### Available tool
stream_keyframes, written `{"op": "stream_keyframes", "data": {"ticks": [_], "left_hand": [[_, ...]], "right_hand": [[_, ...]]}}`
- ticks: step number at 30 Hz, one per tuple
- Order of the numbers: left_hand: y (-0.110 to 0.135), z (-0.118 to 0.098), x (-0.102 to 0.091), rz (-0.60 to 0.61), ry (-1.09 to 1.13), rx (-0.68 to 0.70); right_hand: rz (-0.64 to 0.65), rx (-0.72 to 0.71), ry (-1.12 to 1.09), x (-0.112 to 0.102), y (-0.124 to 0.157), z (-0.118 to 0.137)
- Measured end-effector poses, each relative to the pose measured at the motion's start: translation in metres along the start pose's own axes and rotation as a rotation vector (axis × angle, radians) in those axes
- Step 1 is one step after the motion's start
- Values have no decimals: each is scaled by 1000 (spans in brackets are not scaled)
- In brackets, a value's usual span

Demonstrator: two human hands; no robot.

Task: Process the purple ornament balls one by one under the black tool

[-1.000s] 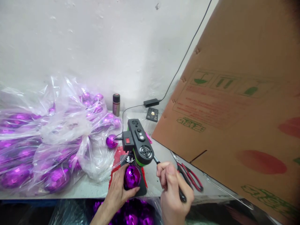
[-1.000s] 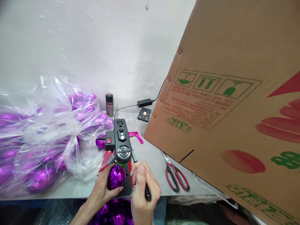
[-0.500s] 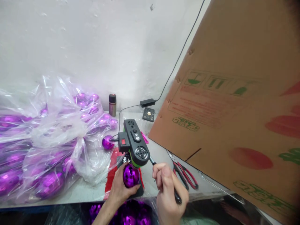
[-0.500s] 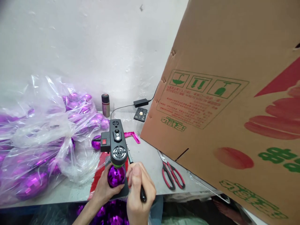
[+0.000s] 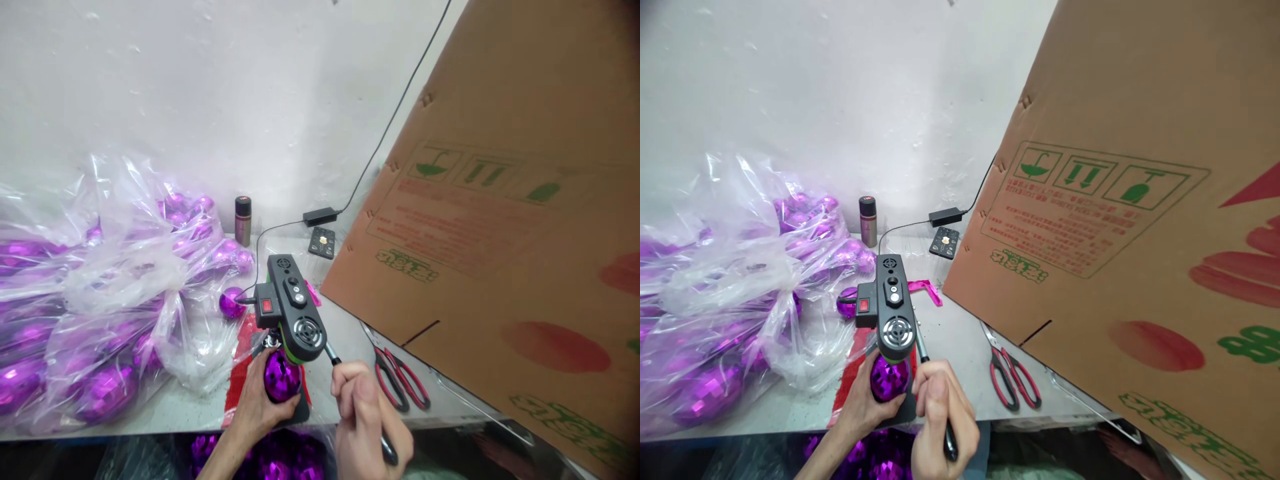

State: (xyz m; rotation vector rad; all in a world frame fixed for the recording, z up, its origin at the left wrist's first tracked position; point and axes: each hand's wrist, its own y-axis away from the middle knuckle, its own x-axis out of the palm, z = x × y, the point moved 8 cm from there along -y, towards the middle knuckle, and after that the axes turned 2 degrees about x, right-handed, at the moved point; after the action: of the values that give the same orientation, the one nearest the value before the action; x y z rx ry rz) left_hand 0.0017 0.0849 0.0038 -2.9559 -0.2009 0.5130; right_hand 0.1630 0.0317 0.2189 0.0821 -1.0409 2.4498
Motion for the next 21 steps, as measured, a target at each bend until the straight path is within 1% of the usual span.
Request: {"op": "stream_keyframes", "data": {"ticks": [3, 5, 12, 18, 21], "left_hand": [[0, -1, 0, 2, 20, 8], [0, -1, 1, 7, 23, 5], [-1, -2, 0, -7, 9, 0], [-1, -3, -1, -15, -7, 4], [-1, -3, -1, 3, -14, -4]], "right_hand": [[-59, -60, -3, 0, 3, 1], [-72, -83, -6, 1, 4, 0], [-83, -9, 19, 1, 8, -8], [-79, -8, 15, 1, 10, -11], [-71, -12, 19, 0, 11, -12]]}}
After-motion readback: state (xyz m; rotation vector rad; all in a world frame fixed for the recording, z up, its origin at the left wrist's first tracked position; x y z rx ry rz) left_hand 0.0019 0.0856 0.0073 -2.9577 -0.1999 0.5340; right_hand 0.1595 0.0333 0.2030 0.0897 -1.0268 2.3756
